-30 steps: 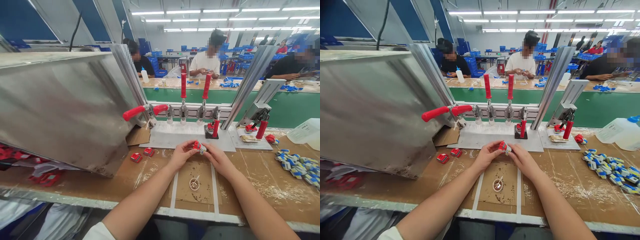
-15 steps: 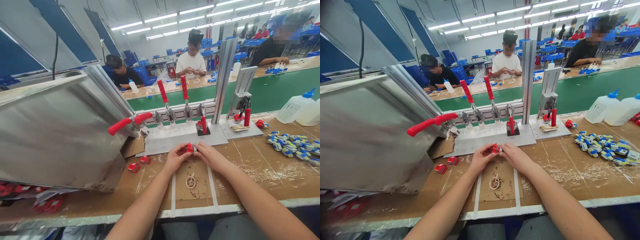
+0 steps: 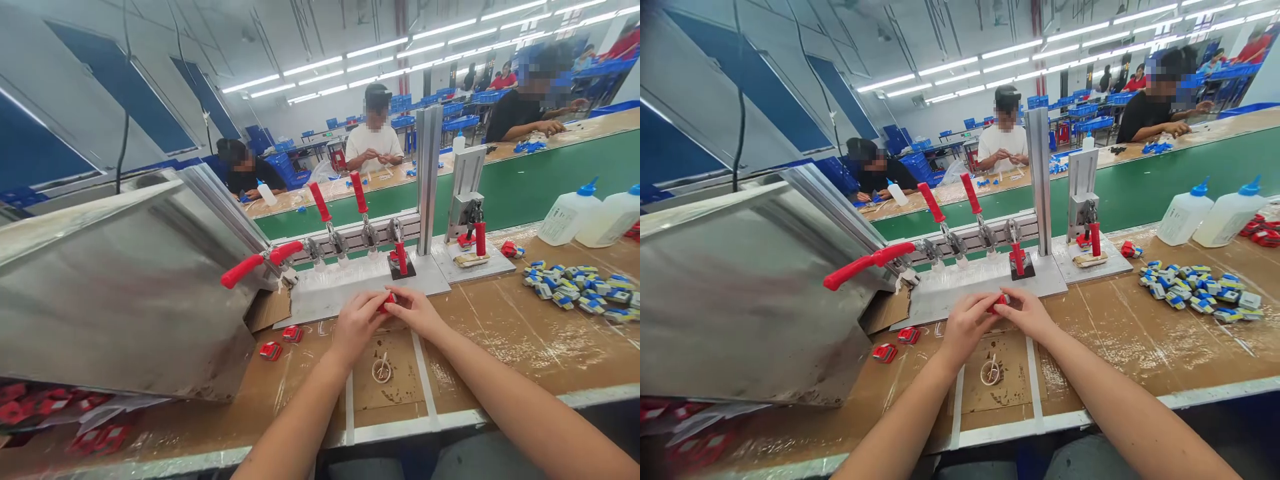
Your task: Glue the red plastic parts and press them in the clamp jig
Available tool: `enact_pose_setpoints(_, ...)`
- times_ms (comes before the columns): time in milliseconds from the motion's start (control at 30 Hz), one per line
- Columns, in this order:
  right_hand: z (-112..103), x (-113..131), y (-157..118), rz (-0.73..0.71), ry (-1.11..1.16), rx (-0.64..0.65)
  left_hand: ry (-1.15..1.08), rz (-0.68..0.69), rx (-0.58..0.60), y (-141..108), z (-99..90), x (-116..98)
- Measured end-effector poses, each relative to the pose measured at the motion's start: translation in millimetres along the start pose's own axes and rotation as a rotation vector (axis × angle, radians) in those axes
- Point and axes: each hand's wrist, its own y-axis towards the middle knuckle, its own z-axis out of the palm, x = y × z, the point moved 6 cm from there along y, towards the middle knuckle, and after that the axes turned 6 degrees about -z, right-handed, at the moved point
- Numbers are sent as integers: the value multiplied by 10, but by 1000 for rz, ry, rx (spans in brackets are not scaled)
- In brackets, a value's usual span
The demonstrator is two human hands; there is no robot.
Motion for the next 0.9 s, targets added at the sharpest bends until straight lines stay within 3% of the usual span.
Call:
enact_pose_setpoints(167,-82,-108,33,126,334,-177,-194,-121,103,208,141,58)
enact_pose_setpoints(367,-156,-133,71,147,450,-243,-479,-308,185,313,358,124)
enact_pose_setpoints(600,-321,-135,73,63,365,-408,-632,-356,194,420,469,219)
enact_pose_setpoints(700,-414,-127,139,50,163,-358,-632,-364,206,451,483,289)
enact_pose_setpoints(833,-555,-18,280,22,-218,-372,-586,-448,133,479,352,491)
enact_pose_setpoints(900,-514,81,334,7,-251,-314,-517,-481,114,490,269,591)
